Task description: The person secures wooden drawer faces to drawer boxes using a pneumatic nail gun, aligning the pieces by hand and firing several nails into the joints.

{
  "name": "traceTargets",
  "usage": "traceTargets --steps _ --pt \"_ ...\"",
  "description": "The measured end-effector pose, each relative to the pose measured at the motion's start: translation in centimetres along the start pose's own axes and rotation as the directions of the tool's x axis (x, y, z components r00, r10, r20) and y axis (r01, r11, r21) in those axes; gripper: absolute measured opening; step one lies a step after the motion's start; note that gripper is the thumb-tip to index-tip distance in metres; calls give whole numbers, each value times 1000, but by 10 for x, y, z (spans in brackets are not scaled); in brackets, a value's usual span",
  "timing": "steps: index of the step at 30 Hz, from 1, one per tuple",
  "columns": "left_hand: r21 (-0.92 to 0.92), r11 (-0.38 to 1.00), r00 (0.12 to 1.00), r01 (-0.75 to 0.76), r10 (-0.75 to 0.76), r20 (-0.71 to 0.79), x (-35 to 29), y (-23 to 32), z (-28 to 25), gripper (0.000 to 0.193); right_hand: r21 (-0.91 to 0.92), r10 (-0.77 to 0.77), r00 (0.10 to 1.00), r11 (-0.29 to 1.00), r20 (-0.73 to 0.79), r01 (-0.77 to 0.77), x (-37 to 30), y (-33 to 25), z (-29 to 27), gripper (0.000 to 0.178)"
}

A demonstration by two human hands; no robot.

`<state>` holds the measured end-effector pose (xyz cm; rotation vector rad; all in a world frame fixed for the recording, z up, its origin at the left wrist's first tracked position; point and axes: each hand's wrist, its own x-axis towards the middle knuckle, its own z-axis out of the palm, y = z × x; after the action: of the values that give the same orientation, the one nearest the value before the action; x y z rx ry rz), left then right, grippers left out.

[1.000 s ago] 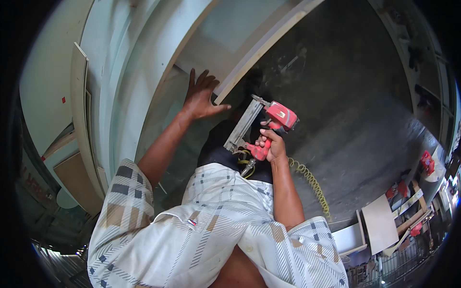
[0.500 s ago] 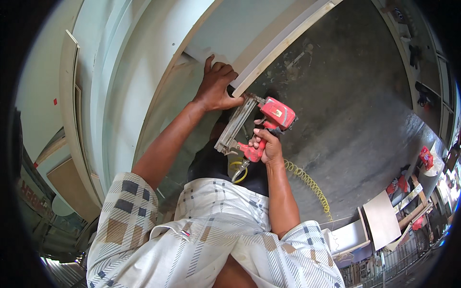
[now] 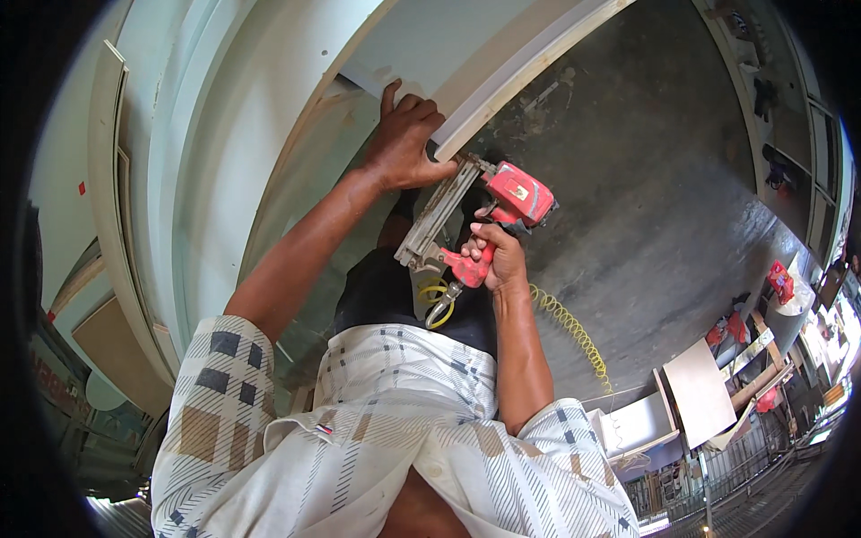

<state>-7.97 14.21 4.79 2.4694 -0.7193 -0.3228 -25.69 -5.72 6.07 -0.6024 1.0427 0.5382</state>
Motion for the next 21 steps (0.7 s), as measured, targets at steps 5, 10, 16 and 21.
traceTargets --steps 5,10,16,21 --pt "25 1000 999 1 -2 35 -3 -2 0 57 2 -37 998 999 47 37 7 6 -8 35" --pt "59 998 1000 -28 28 -5 -7 7 8 58 20 -17 997 1000 77 16 27 14 -27 27" --pt "54 998 1000 -22 22 12 -6 3 7 58 78 9 993 997 118 -18 44 22 -31 5" --pt "59 998 1000 -20 19 21 -7 2 6 59 76 13 995 997 103 -21 44 20 -30 6"
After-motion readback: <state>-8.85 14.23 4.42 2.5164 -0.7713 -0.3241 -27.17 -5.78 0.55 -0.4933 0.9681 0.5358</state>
